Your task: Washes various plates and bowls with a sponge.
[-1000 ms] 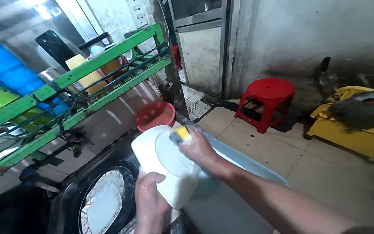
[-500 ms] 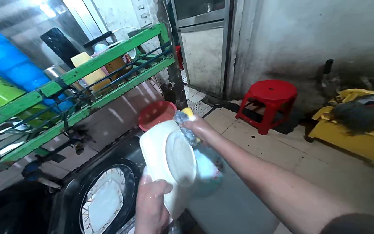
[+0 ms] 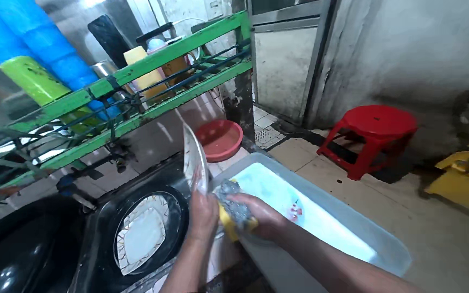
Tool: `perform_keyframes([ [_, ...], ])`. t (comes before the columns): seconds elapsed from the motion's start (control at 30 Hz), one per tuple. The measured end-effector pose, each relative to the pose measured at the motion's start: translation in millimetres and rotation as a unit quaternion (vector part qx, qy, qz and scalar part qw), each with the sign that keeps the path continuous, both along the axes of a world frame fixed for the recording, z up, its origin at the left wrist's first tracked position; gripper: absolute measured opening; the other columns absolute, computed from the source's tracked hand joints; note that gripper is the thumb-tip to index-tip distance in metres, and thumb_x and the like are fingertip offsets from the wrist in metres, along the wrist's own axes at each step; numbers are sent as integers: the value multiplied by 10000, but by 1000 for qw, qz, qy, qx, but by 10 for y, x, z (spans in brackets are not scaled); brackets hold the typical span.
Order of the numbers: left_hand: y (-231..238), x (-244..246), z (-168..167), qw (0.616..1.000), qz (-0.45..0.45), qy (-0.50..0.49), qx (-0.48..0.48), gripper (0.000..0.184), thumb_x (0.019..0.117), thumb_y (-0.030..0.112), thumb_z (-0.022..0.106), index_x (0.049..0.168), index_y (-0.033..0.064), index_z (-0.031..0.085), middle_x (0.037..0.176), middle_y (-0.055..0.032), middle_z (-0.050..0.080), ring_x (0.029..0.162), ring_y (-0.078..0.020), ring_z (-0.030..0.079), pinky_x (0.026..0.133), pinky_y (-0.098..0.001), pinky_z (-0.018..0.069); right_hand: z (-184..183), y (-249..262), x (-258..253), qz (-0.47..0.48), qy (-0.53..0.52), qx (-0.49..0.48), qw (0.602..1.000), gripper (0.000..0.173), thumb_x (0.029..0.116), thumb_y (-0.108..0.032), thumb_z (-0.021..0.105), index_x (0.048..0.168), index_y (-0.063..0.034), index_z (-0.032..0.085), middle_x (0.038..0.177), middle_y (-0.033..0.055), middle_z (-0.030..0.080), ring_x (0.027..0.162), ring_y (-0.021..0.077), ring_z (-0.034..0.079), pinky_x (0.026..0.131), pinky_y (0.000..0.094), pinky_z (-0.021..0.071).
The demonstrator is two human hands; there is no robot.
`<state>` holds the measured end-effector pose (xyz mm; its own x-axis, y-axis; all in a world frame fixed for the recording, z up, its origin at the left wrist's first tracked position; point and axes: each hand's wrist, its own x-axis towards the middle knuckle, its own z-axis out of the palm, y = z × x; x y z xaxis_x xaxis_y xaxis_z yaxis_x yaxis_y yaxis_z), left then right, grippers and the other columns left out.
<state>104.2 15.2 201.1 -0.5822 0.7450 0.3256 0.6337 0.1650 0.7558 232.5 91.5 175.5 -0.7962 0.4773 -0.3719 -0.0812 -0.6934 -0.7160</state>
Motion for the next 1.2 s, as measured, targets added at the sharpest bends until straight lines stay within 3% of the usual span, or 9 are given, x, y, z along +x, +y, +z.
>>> perform_keyframes([
  [0.07, -137, -493, -342, 990, 32, 68, -121, 611, 934, -60, 530, 1532, -30, 407, 1572, -204, 435, 1465, -300, 423, 1212, -454, 351, -21, 155, 211, 0, -130, 145, 981, 377, 1010, -194, 600, 1354, -50, 542, 1082, 123, 690, 947, 199, 693, 834, 389, 590],
  [0.17, -591, -1090, -924, 939, 70, 114, -315, 590, 948, 17, 577, 1524, 28, 453, 1551, -180, 473, 1443, -323, 451, 1196, -481, 372, -106, 433, 597, 55, -346, 331, 876, 687, 919, -279, 751, 1487, -39, 449, 1300, 237, 623, 1203, 340, 617, 1042, 523, 482],
  [0.23, -841, -1348, -1162, 895, 101, 105, -422, 619, 959, 70, 597, 1554, 121, 435, 1531, -163, 499, 1381, -366, 512, 1120, -552, 443, -159, 521, 795, 111, -444, 403, 793, 731, 931, -369, 733, 1517, -58, 426, 1308, 271, 622, 1243, 422, 596, 1055, 604, 450],
  [0.3, -868, -1499, -1243, 877, 104, 89, -460, 646, 987, 72, 546, 1600, 144, 356, 1620, -143, 386, 1415, -390, 467, 1120, -576, 430, -217, 560, 901, 119, -478, 428, 757, 711, 940, -376, 704, 1517, -65, 428, 1294, 274, 629, 1228, 439, 603, 1041, 623, 453],
  [0.4, -386, -1258, -833, 922, 50, 106, -369, 518, 1053, 107, 484, 1556, 27, 395, 1599, -196, 396, 1476, -337, 400, 1219, -469, 328, -272, 588, 866, 118, -491, 421, 754, 701, 932, -367, 714, 1507, -72, 442, 1323, 246, 625, 1240, 419, 602, 1048, 609, 457],
  [0.57, 560, -297, -273, 923, -126, 146, -332, 323, 1050, 108, 495, 1315, 58, 673, 1423, -131, 600, 1362, -261, 536, 1166, -419, 410, -314, 602, 820, 137, -495, 430, 743, 697, 928, -338, 704, 1518, -82, 435, 1348, 236, 616, 1255, 410, 599, 1045, 615, 463],
  [0.7, 871, 32, -407, 839, -123, 125, -514, 420, 1015, 124, 521, 1419, 11, 541, 1429, -206, 562, 1329, -350, 552, 1104, -526, 454, -356, 639, 839, 144, -484, 417, 756, 700, 924, -340, 701, 1524, -106, 426, 1365, 213, 606, 1274, 387, 587, 1049, 608, 464],
  [0.83, 921, -27, -382, 881, -83, 68, -461, 402, 1069, 167, 475, 1433, 12, 542, 1408, -225, 581, 1321, -343, 561, 1121, -498, 432, -342, 641, 918, 97, -444, 395, 799, 690, 918, -313, 710, 1513, -96, 436, 1331, 219, 619, 1234, 388, 605, 1027, 608, 472],
  [1.2, 908, -124, -443, 876, -65, 4, -477, 476, 1008, 139, 579, 1466, 37, 499, 1401, -219, 583, 1296, -346, 574, 1087, -521, 453, -381, 685, 949, 47, -424, 381, 820, 678, 911, -295, 734, 1491, -69, 464, 1321, 232, 623, 1223, 395, 610, 1029, 603, 474],
])
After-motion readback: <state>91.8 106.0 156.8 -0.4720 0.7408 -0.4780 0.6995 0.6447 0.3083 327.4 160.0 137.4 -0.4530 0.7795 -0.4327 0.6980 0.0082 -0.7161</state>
